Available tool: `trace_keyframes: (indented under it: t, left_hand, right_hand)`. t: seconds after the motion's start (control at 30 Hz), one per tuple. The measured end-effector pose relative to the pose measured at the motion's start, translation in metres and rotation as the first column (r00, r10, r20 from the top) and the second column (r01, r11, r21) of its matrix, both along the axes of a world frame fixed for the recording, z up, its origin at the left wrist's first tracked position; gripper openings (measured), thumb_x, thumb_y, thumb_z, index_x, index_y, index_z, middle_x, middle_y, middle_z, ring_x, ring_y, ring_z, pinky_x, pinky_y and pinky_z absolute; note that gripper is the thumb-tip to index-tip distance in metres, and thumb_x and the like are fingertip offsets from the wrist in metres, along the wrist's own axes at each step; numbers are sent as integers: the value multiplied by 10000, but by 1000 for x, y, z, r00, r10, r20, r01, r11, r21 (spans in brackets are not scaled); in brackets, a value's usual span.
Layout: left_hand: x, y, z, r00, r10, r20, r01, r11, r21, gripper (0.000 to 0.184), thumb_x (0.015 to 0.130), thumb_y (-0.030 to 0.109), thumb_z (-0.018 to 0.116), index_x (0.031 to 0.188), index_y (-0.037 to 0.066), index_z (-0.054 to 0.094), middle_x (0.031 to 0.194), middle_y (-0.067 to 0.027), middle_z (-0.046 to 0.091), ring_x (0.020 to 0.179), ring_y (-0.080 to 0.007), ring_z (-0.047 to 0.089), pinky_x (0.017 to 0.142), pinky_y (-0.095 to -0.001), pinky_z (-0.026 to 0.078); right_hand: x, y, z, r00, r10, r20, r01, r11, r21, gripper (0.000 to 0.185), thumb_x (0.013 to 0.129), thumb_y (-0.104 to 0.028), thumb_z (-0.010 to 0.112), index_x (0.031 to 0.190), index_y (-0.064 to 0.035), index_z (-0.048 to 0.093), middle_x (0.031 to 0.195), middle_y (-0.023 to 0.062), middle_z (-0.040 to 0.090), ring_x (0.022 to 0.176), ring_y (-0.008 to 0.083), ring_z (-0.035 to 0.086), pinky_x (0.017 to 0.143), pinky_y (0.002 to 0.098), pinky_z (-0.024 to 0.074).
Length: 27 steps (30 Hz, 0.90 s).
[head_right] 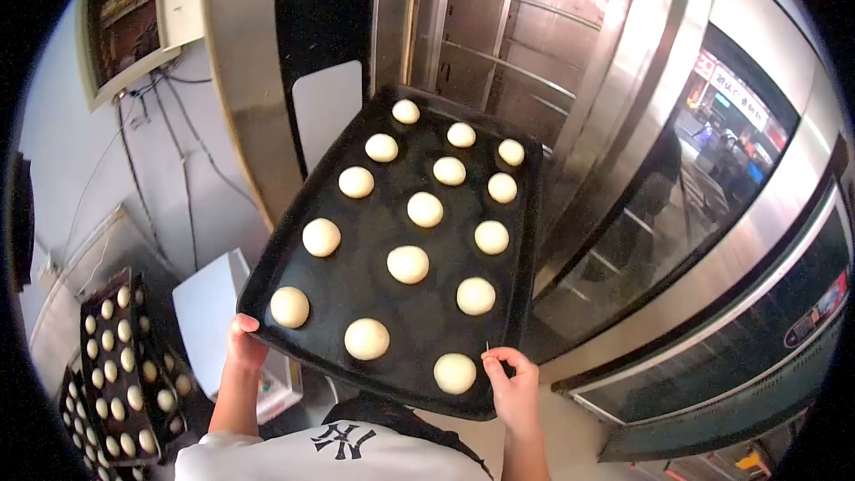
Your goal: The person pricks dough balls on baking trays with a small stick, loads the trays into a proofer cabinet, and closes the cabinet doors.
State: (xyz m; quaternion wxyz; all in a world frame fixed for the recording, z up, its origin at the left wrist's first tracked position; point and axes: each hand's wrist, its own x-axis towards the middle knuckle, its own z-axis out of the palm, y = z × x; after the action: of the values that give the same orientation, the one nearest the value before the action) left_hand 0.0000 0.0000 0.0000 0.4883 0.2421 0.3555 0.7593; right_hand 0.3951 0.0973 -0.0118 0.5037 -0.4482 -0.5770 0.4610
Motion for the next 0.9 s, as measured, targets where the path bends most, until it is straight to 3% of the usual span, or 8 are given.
trace_keyframes:
  t: [0.07, 0.1, 0.5, 0.6, 0.73, 0.77, 0.87, 0.9]
  left_hand:
    - [-8, 17, 11, 994, -65, -93, 66, 998, 11, 765, 576, 170, 590, 1307, -33, 487, 1245, -147, 591, 1136, -275, 560, 982, -361, 445]
    - [-24, 71, -18, 994, -99, 41, 101, 994, -42, 767, 570, 167, 587, 1303, -36, 488, 1235, -142, 596, 1113, -278, 571, 965, -363, 457]
    - [-132, 316, -15, 966, -243, 85, 249, 966, -63, 735, 562, 193, 589, 1270, 8, 525, 1204, -150, 614, 1096, -324, 576, 991, -434, 441]
    - [-130, 364, -6, 906, -391, 162, 402, 914, -44, 654, 594, 199, 567, 1223, 19, 558, 1194, -138, 624, 1109, -324, 577, 981, -484, 442]
    - [-119, 430, -7, 927, -330, 179, 357, 922, -150, 658, 613, 213, 545, 1246, 36, 537, 1285, -126, 566, 1140, -350, 529, 1005, -517, 371]
    - [-117, 445, -6, 885, -385, 263, 416, 907, -72, 613, 670, 152, 520, 1268, 16, 522, 1244, -92, 600, 1170, -262, 534, 983, -388, 431]
    - [-109, 489, -1, 843, -456, 286, 483, 875, -28, 614, 659, 145, 515, 1259, 15, 533, 1239, -99, 604, 1165, -274, 537, 993, -396, 421]
    - [-101, 498, 2, 862, -419, 286, 443, 896, -23, 619, 654, 143, 511, 1258, 15, 536, 1241, -103, 604, 1163, -283, 538, 1001, -404, 414]
  right_hand:
    - [-9, 0, 1, 998, -70, 0, 70, 996, 49, 27, 842, 2, 636, 861, 15, 650, 852, 29, 662, 822, 90, 573, 784, 241, 458]
    - [-22, 42, 17, 985, -96, 141, 94, 995, 14, 27, 839, 6, 631, 857, 15, 649, 846, 28, 662, 815, 87, 575, 769, 234, 460]
    - [-127, 179, 29, 953, -288, 97, 288, 958, 13, 34, 874, -28, 609, 872, -1, 629, 845, -11, 616, 787, 66, 525, 737, 216, 423]
    - [-132, 212, 33, 933, -356, -54, 358, 934, 19, 40, 887, -40, 598, 891, -9, 621, 836, -12, 608, 794, 76, 523, 744, 224, 424]
    - [-126, 266, 39, 908, -395, -139, 395, 918, -28, 18, 902, -28, 579, 910, -32, 594, 923, -14, 585, 868, 71, 491, 816, 212, 377]
    - [-123, 281, 36, 884, -427, -188, 434, 901, -5, 27, 906, -23, 569, 901, -33, 593, 1011, 21, 589, 943, 94, 503, 857, 232, 377]
    - [-127, 309, 37, 833, -476, -283, 519, 849, 97, 36, 884, -10, 575, 879, -44, 586, 1103, 85, 575, 1046, 181, 514, 929, 305, 370]
    - [-132, 310, 44, 755, -654, -40, 595, 659, 460, 58, 870, -5, 570, 880, -60, 586, 1033, 60, 580, 933, 186, 512, 868, 307, 386]
